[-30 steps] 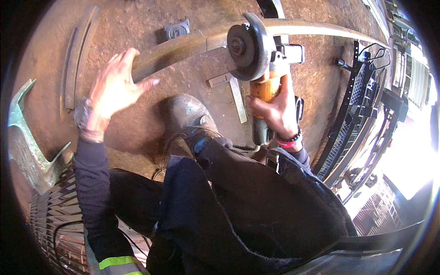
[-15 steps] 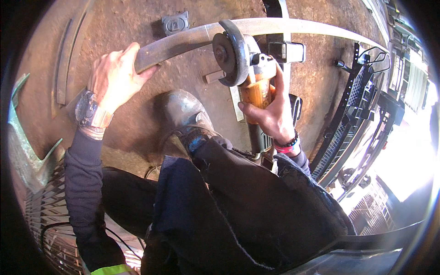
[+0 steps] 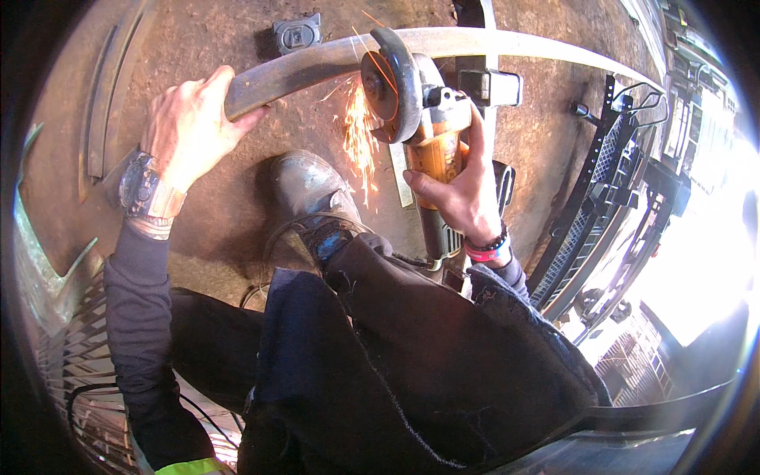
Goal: The person uses an angle grinder to cut a curved metal bar into smaller segments. They measure the metal bar with a tape measure and mark it with a piece of tape before making the cuts. The person is sitting on the floor during the process.
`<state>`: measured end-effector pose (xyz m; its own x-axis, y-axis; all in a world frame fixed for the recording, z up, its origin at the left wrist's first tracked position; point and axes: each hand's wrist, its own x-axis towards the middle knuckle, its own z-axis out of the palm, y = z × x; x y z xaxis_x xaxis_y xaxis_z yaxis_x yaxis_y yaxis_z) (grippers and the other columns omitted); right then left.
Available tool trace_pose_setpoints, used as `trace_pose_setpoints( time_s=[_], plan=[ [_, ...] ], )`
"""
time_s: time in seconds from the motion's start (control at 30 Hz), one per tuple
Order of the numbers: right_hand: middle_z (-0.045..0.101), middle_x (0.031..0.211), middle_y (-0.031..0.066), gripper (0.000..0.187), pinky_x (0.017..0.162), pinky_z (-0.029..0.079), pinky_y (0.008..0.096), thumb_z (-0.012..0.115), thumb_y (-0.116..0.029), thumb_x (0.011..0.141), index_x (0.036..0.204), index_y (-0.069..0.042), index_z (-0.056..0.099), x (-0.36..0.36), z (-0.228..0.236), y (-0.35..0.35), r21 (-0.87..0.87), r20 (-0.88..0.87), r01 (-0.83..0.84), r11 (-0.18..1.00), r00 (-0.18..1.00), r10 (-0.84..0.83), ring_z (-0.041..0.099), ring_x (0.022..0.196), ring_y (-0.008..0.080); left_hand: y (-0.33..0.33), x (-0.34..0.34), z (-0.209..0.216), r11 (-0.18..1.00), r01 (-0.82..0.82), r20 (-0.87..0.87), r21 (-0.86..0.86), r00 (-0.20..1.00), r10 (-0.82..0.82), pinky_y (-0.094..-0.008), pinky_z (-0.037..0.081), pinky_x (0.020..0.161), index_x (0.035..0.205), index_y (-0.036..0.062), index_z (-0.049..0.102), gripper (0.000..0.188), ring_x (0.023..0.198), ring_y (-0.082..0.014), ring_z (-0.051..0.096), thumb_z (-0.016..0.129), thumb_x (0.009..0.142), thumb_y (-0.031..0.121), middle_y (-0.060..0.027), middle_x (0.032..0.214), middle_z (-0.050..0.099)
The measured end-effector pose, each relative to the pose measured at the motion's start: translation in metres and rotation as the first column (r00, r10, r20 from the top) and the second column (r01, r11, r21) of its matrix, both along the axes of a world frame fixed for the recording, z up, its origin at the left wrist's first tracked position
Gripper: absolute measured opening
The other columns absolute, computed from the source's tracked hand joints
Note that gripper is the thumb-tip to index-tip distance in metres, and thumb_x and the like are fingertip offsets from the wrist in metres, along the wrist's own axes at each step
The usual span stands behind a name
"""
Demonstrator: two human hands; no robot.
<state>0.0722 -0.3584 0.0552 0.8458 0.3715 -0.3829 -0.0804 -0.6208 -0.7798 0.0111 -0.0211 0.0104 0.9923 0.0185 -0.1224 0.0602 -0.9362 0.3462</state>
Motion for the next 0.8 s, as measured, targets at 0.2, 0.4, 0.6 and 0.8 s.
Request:
trace_pose_setpoints(
  time_s=[0.2, 0.4, 0.6, 0.8],
  plan=[
    [0.068, 0.119, 0.024, 0.11, 0.095, 0.053, 0.04, 0.08, -0.014, 0.069, 0.158, -0.006, 0.016, -0.002, 0.002, 0.001, -0.041, 0.019, -0.02, 0.999, 1.0, 0.021, 0.068, 0.111, 0.0319, 0.0, -0.007, -0.009, 0.999, -0.01, 0.058, 0.042, 0.998, 0.008, -0.0459, 0.058, 0.065, 0.108, 0.0058, 0.063, 0.048, 0.075, -0.0362, 0.073, 0.078, 0.083, 0.043, -0.018, 0.077, 0.071],
    [0.065, 0.124, 0.0248, 0.107, 0.096, 0.052, 0.0401, 0.08, -0.015, 0.069, 0.156, -0.003, 0.018, -0.003, 0.006, 0.002, -0.112, 0.063, -0.035, 0.993, 0.997, 0.043, 0.067, 0.113, 0.0331, -0.004, -0.012, -0.005, 0.996, -0.012, 0.061, 0.093, 0.998, 0.007, -0.0455, 0.058, 0.063, 0.106, 0.0063, 0.061, 0.046, 0.075, -0.0358, 0.072, 0.079, 0.082, 0.04, -0.0165, 0.077, 0.07],
    [0.064, 0.124, 0.0249, 0.104, 0.097, 0.052, 0.0409, 0.079, -0.016, 0.068, 0.154, -0.001, 0.021, -0.003, 0.002, -0.001, -0.093, 0.102, -0.054, 0.994, 0.993, 0.064, 0.066, 0.113, 0.0349, -0.008, -0.016, -0.008, 0.992, -0.011, 0.063, 0.125, 0.998, 0.003, -0.0453, 0.058, 0.063, 0.106, 0.0071, 0.06, 0.045, 0.076, -0.0351, 0.072, 0.081, 0.08, 0.038, -0.0154, 0.08, 0.07],
    [0.061, 0.127, 0.0249, 0.105, 0.097, 0.052, 0.0419, 0.079, -0.017, 0.068, 0.154, -0.001, 0.021, -0.001, 0.007, 0.003, -0.146, 0.093, -0.041, 0.988, 0.994, 0.055, 0.066, 0.113, 0.0372, -0.012, -0.016, -0.002, 0.995, -0.052, 0.108, 0.086, 0.993, 0.043, -0.0484, 0.054, 0.061, 0.099, 0.0086, 0.056, 0.041, 0.075, -0.0372, 0.069, 0.081, 0.079, 0.034, -0.0145, 0.079, 0.069]
  ],
)
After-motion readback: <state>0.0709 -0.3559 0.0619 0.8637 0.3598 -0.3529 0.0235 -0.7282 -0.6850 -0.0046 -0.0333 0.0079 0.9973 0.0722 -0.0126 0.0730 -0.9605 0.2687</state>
